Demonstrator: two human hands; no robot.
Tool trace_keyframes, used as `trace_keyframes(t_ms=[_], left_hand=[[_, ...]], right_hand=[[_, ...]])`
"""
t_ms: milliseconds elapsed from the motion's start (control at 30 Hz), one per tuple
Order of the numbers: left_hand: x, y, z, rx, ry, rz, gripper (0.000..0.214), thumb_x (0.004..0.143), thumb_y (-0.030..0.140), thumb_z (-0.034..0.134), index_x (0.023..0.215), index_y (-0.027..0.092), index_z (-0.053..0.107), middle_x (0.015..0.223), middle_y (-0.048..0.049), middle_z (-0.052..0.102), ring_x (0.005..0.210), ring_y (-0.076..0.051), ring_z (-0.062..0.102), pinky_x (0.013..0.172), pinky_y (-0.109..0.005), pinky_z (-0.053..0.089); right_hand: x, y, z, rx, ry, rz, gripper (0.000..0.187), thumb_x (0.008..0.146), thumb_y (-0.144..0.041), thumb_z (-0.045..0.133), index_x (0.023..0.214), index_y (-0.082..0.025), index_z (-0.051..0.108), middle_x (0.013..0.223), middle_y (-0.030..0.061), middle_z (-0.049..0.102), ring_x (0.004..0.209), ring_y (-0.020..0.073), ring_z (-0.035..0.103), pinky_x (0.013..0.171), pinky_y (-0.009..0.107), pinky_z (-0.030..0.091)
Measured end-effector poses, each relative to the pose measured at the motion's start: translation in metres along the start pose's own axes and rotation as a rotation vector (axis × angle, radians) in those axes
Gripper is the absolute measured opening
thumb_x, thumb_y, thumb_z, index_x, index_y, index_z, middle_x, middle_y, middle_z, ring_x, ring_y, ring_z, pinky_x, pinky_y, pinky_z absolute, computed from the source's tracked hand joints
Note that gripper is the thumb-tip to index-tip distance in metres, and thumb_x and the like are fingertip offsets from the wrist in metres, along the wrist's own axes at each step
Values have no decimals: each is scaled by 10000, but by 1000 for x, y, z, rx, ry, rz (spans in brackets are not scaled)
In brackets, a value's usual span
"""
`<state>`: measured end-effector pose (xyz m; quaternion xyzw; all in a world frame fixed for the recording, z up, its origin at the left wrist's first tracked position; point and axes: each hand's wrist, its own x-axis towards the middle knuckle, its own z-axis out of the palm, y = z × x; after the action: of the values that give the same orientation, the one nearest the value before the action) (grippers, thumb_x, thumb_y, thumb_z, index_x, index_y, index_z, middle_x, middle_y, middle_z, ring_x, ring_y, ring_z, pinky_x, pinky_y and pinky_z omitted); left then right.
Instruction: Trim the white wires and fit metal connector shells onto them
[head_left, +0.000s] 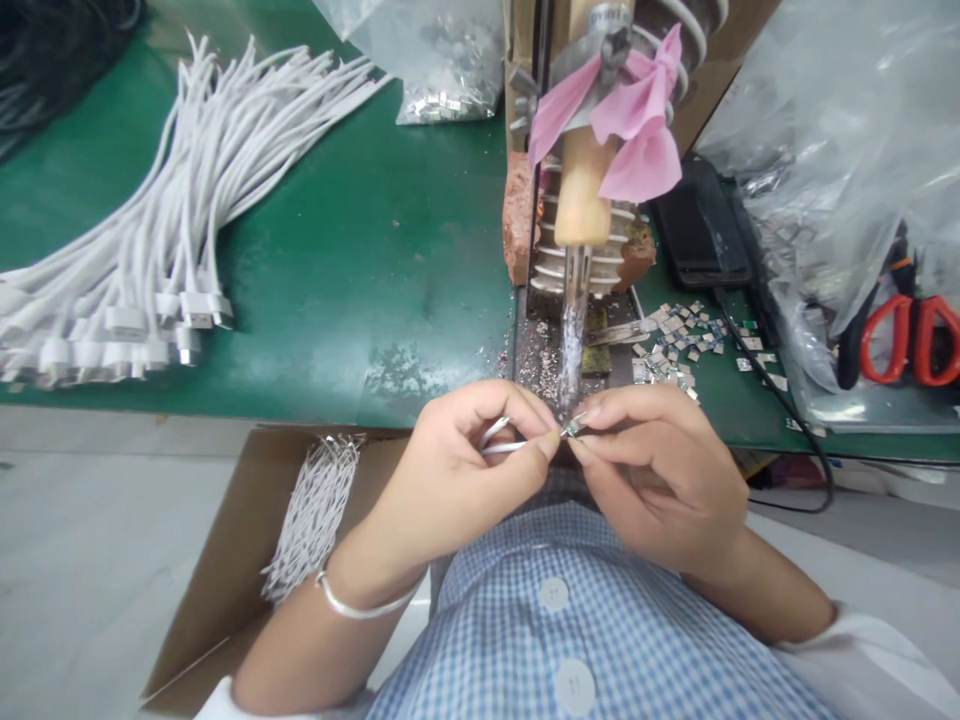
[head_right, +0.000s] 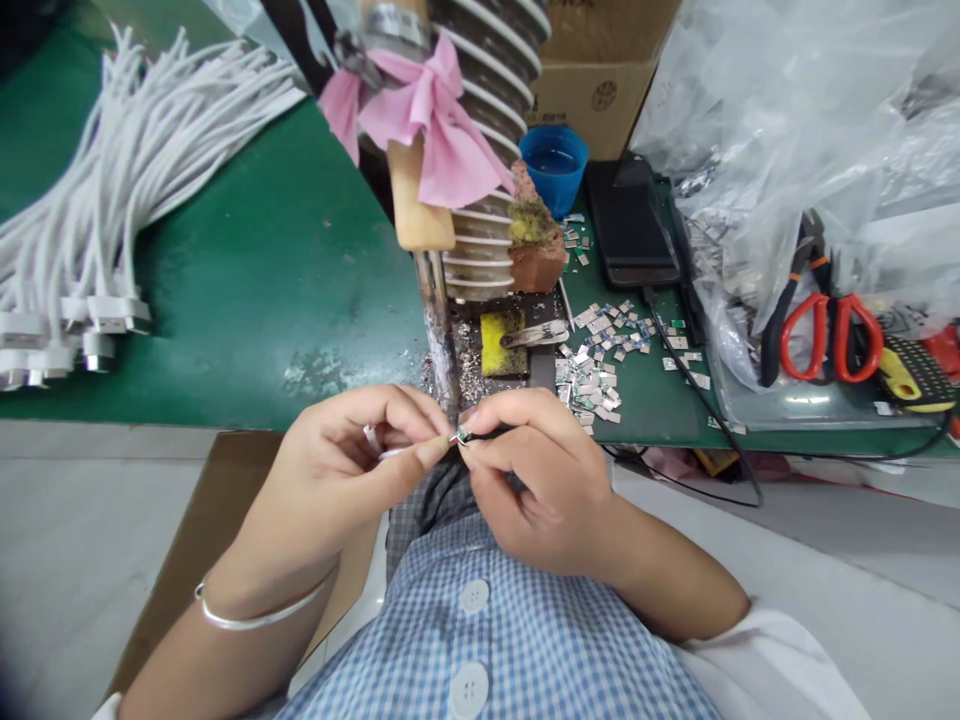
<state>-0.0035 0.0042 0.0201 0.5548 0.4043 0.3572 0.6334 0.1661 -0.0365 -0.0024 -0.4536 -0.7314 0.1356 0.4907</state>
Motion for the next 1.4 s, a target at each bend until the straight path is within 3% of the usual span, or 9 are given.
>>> trace_keyframes(t_ms=[700, 967, 1100, 1400], left_hand=[[-3, -2, 2, -9, 8, -77, 180, 691, -14, 613, 624, 152, 622, 715, 2, 657, 554, -67, 529, 499, -172, 436], [-5, -10, -6, -115, -141, -178, 127, 769, 73, 667, 674, 152, 641, 739, -18, 673, 586, -82, 548, 523, -188, 440], [-7, -17, -9, -207, -160, -180, 97, 788, 140, 701, 703, 156, 656, 741, -28, 666, 635, -108, 574, 574, -216, 467], [-20, -25, 9, -113, 46, -32, 98, 835, 133, 662, 750, 174, 634, 880, -34, 619, 749, -115, 587, 657, -220, 490]], right_hand=[[-4, 1, -1, 41, -19, -3, 200, 758, -8, 600, 821, -197, 584, 895, 44, 643, 853, 164, 673, 729, 302, 592], [-4, 12, -7, 185, -126, 3, 172, 783, -29, 575, 810, -198, 582, 848, 27, 644, 781, 151, 661, 688, 311, 584], [-6, 13, -5, 260, -98, 42, 169, 773, -21, 583, 791, -188, 583, 829, 27, 630, 754, 146, 652, 655, 299, 572], [-11, 6, 5, 251, -7, 162, 171, 775, -26, 598, 768, -197, 578, 811, 15, 617, 735, 137, 634, 640, 280, 555]])
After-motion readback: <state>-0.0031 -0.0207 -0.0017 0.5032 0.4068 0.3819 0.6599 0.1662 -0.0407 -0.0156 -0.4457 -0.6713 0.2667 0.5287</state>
